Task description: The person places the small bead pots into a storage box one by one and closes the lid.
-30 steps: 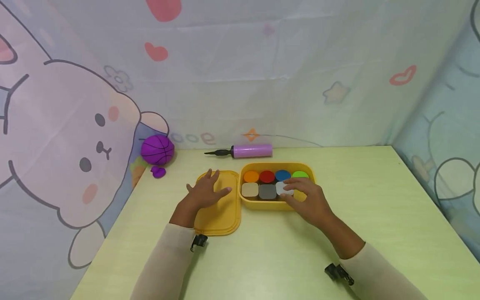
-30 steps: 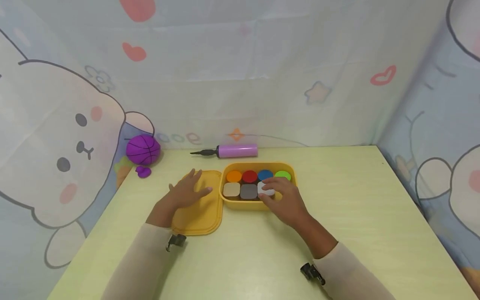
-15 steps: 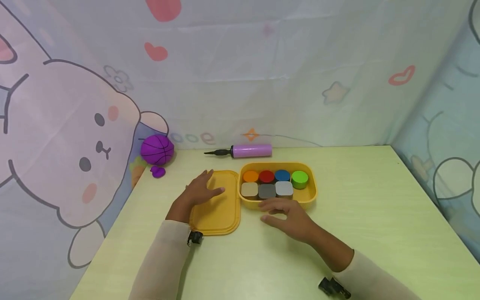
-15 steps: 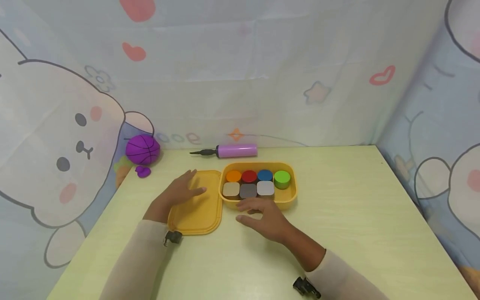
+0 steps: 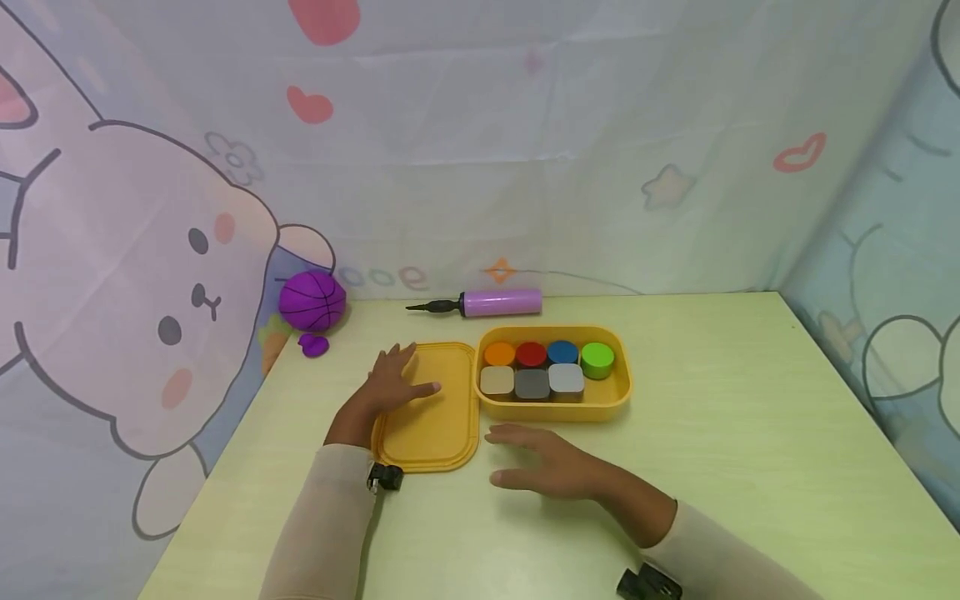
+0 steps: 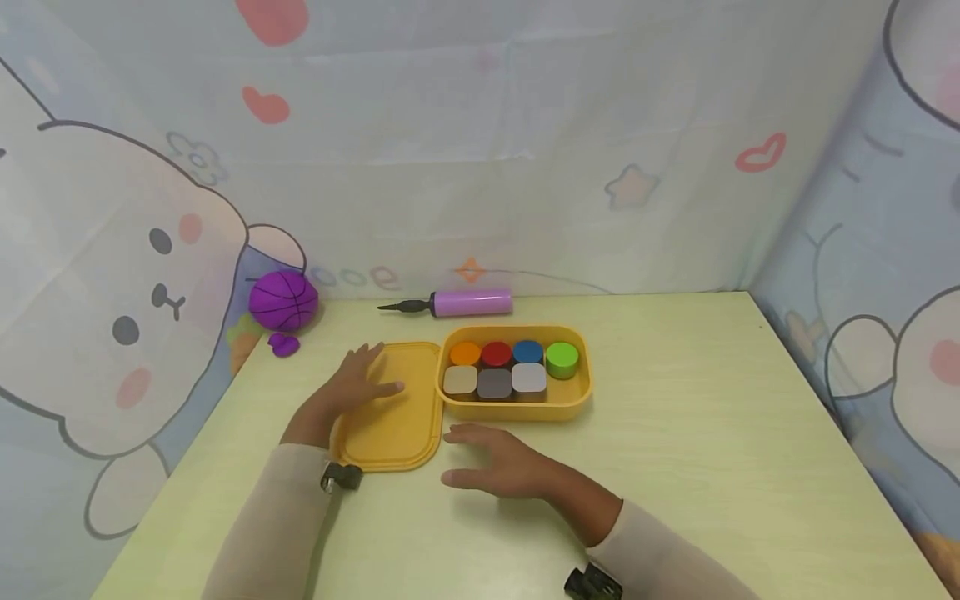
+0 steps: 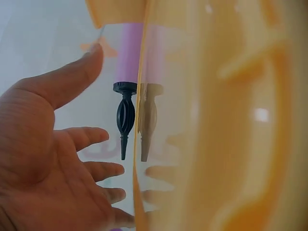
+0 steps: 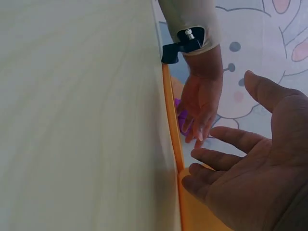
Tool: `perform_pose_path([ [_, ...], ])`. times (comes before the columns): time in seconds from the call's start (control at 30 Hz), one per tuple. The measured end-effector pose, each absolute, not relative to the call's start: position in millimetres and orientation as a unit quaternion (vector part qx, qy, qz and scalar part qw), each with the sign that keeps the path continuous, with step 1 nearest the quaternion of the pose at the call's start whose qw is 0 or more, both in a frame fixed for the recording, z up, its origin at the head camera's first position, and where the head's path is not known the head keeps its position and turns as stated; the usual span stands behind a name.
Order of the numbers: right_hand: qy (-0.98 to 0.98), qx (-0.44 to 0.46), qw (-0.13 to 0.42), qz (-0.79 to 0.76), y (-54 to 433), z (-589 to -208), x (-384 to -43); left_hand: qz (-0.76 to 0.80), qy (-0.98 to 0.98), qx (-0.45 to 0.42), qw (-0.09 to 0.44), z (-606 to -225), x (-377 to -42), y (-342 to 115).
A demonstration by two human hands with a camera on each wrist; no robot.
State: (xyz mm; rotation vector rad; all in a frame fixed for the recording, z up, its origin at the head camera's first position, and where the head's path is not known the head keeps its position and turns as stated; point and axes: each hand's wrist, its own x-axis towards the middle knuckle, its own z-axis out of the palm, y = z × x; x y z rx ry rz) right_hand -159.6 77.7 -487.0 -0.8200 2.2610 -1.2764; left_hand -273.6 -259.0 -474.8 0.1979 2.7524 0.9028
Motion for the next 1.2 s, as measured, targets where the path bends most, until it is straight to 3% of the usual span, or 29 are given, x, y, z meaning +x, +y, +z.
perform_pose_path([
  [0.27, 0.824, -0.288, 0.226, -0.433, 69.4, -497.7, -164.3, 0.329, 0.934, 0.059, 0.125, -485.6, -273.4, -268.5],
  [1.0, 0.832, -0.319, 0.231, -0.39, 54.4, -504.6, -161.0, 0.328, 0.945, -0.005, 0.016, -517.5, -277.4, -260.4],
  [1.2, 0.831, -0.315, 0.241, -0.39, 53.1, -502.9, -160.9, 0.356, 0.934, -0.016, 0.012, -517.8, -277.1, -264.4],
])
